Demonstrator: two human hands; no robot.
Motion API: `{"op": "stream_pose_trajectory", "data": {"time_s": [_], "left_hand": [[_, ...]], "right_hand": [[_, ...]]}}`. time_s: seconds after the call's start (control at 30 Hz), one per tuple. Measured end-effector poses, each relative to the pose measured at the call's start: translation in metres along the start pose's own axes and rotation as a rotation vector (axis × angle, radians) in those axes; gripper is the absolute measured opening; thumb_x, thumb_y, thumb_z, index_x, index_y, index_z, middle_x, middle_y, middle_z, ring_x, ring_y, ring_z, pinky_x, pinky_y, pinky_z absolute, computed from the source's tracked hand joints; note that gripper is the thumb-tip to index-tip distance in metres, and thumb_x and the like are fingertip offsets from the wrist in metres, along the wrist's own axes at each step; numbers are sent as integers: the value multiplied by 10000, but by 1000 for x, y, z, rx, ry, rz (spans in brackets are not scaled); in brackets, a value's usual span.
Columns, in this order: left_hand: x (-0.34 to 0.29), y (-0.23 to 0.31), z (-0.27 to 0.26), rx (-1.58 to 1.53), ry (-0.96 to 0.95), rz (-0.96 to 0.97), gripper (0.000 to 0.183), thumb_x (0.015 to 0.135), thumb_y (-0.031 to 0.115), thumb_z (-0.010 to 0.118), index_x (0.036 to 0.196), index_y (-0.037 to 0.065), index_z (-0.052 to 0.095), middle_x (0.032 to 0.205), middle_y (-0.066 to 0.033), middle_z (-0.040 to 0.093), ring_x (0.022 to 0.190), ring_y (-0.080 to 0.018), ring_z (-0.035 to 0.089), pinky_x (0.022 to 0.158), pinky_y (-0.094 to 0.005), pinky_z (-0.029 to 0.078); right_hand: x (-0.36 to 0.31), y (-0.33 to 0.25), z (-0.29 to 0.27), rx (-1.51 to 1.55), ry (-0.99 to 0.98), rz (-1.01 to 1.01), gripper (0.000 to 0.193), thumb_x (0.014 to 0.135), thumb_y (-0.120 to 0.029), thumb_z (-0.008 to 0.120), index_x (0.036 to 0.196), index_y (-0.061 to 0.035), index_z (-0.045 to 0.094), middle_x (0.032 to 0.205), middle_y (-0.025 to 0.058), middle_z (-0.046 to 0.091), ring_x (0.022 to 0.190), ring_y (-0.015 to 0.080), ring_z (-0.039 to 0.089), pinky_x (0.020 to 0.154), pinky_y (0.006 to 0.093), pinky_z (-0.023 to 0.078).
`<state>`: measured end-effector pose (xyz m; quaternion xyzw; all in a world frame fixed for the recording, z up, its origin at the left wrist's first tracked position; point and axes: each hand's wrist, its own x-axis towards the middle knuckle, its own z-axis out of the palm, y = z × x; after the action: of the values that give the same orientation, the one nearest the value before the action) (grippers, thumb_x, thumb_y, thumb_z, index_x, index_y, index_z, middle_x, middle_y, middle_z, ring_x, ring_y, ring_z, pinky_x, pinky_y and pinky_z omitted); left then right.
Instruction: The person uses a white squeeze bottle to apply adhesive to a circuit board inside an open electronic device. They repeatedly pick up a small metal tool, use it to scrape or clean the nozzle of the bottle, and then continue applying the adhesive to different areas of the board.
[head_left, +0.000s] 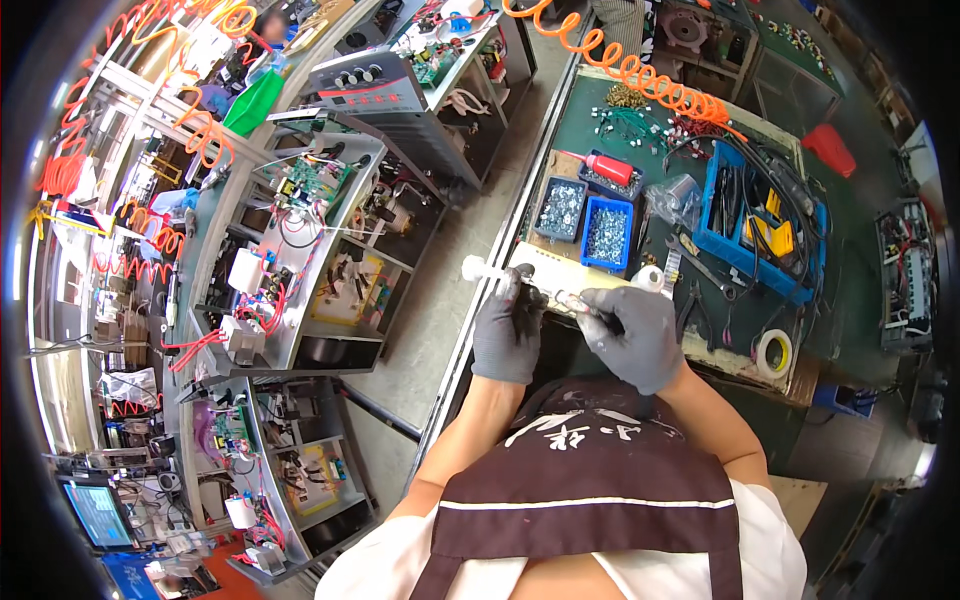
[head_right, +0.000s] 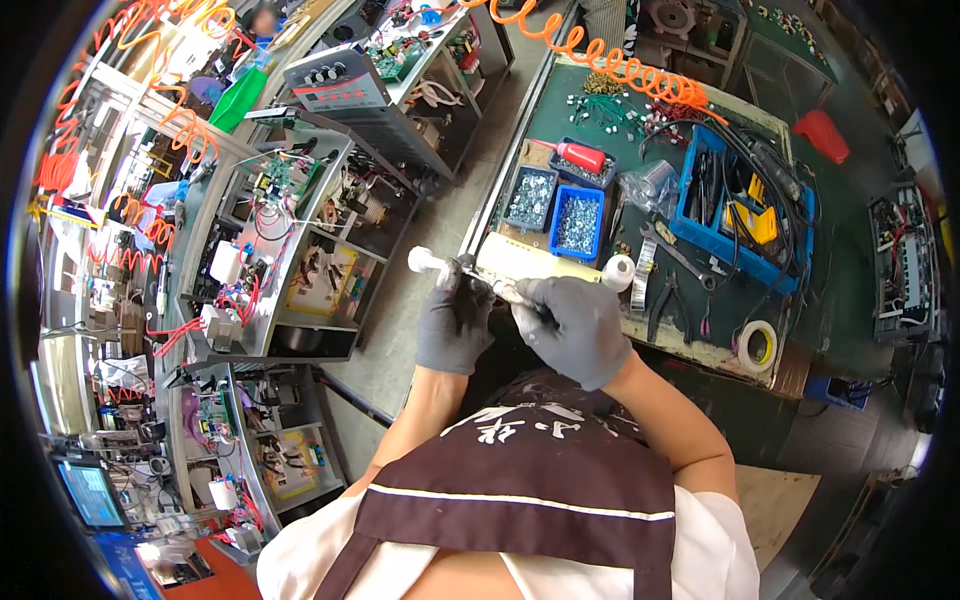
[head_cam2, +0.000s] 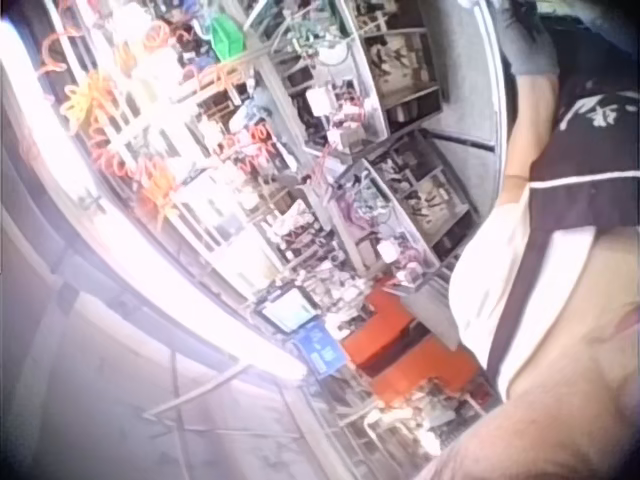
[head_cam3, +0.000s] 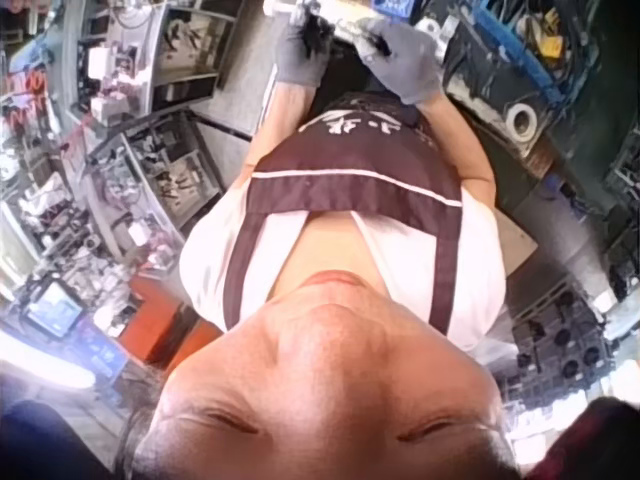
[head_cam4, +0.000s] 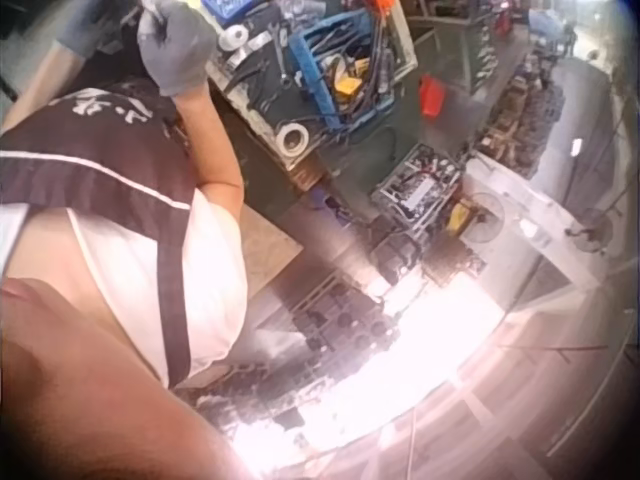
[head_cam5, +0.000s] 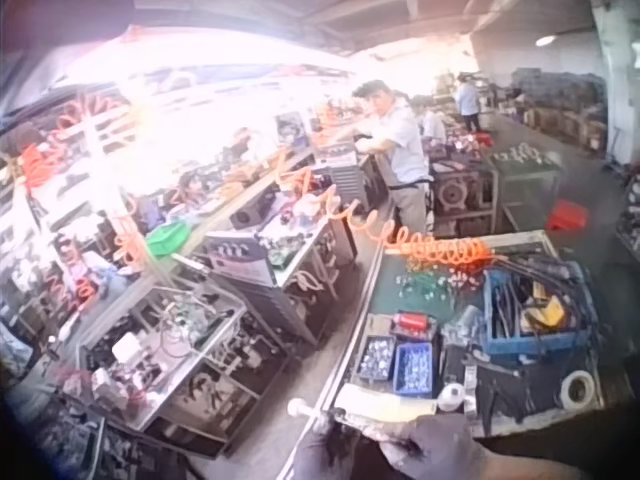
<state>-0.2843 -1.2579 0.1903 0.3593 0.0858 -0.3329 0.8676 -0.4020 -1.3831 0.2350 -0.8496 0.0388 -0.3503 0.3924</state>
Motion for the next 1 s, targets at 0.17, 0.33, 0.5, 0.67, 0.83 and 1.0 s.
{"op": "stream_pose_trajectory", "data": {"time_s": [0.17, 0.33, 0.5, 0.67, 0.83, 1.0], "left_hand": [[-10, 6, -5, 129, 0, -11, 198, 888, 199, 556, 972, 22, 581, 751, 0, 527, 685, -103, 501, 647, -242, 410], [-15, 15, -3, 81, 69, -6, 193, 906, 199, 511, 979, 34, 578, 752, -2, 533, 693, -106, 511, 632, -244, 415], [-16, 26, -16, 8, 4, -45, 204, 919, 205, 483, 1005, 40, 567, 791, -26, 569, 726, -137, 538, 665, -296, 453], [-10, 31, -28, 4, -14, -114, 197, 901, 246, 548, 907, 50, 561, 755, -48, 561, 725, -190, 546, 710, -332, 462], [-14, 29, -25, -76, 113, -206, 237, 922, 300, 495, 869, 74, 539, 712, -32, 511, 680, -173, 506, 674, -330, 455], [-9, 34, -33, -238, -80, -336, 253, 927, 324, 469, 851, 89, 524, 682, -13, 430, 672, -159, 436, 714, -342, 438]], "right_hand": [[3, 15, 9, 650, -221, 695, 204, 849, -109, 555, 989, 27, 615, 661, 61, 608, 539, 104, 552, 485, 218, 413], [-18, 22, 33, 1098, -95, 995, 232, 846, -116, 556, 1010, 40, 608, 631, 64, 585, 501, 99, 528, 414, 221, 406], [-28, 19, 45, 1082, -51, 954, 255, 848, -115, 563, 1034, 56, 599, 644, 71, 592, 499, 113, 523, 426, 228, 408], [-28, 18, 43, 1073, -78, 903, 254, 852, -129, 568, 1018, 60, 607, 659, 70, 595, 519, 116, 523, 444, 233, 407], [-29, 9, 43, 1139, -12, 960, 234, 861, -130, 556, 1013, 37, 620, 651, 62, 579, 526, 109, 512, 458, 226, 411], [-33, 5, 40, 1064, 67, 940, 231, 864, -141, 548, 994, 33, 629, 620, 46, 564, 485, 89, 477, 445, 214, 391]]}}
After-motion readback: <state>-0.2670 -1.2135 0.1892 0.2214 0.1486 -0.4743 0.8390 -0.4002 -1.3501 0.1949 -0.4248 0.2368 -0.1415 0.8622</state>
